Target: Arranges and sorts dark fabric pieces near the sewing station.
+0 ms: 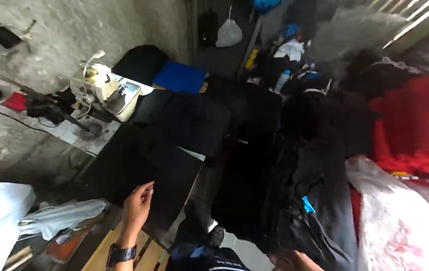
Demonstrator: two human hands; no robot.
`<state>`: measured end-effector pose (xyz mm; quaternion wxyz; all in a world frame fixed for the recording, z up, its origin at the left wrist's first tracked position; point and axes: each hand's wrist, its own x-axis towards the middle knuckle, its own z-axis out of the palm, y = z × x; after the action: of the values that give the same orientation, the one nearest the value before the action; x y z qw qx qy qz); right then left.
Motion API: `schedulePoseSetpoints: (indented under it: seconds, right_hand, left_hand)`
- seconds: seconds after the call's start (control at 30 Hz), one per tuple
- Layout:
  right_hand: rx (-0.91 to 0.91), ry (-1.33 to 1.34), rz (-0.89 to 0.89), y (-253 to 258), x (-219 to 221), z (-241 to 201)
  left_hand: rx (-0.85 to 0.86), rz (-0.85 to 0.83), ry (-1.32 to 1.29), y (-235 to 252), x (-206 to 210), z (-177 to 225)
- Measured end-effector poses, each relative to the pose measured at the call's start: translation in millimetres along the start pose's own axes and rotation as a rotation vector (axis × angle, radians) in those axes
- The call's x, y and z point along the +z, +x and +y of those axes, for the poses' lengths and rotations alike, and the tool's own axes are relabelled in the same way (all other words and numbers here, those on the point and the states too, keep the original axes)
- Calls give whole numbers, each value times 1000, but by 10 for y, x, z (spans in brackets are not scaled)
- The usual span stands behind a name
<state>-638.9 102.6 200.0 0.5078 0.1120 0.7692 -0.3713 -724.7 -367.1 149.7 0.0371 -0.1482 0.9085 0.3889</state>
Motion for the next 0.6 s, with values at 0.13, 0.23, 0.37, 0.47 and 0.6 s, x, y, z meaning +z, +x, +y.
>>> schedulePoseSetpoints:
  seconds: [0.13, 0.23, 0.37, 0.47, 0.6]
  right_hand:
    - [-248, -82, 79, 252, -339, -931]
    - [-278, -249, 206, 391, -655, -1419]
    - [-199, -345, 342, 338, -987, -1721]
    - [-127, -368, 332, 341, -1221, -1935]
    - [-15, -465, 413, 648, -1711, -2169]
  left_hand:
    - [-65, -15, 124, -68, -156, -326]
    - [-76, -104, 210, -34, -166, -232]
    - [-60, -94, 188, 9, -193, -278]
    - [-106, -73, 136, 91, -270, -294]
    - [-243, -115, 104, 362, -336, -319]
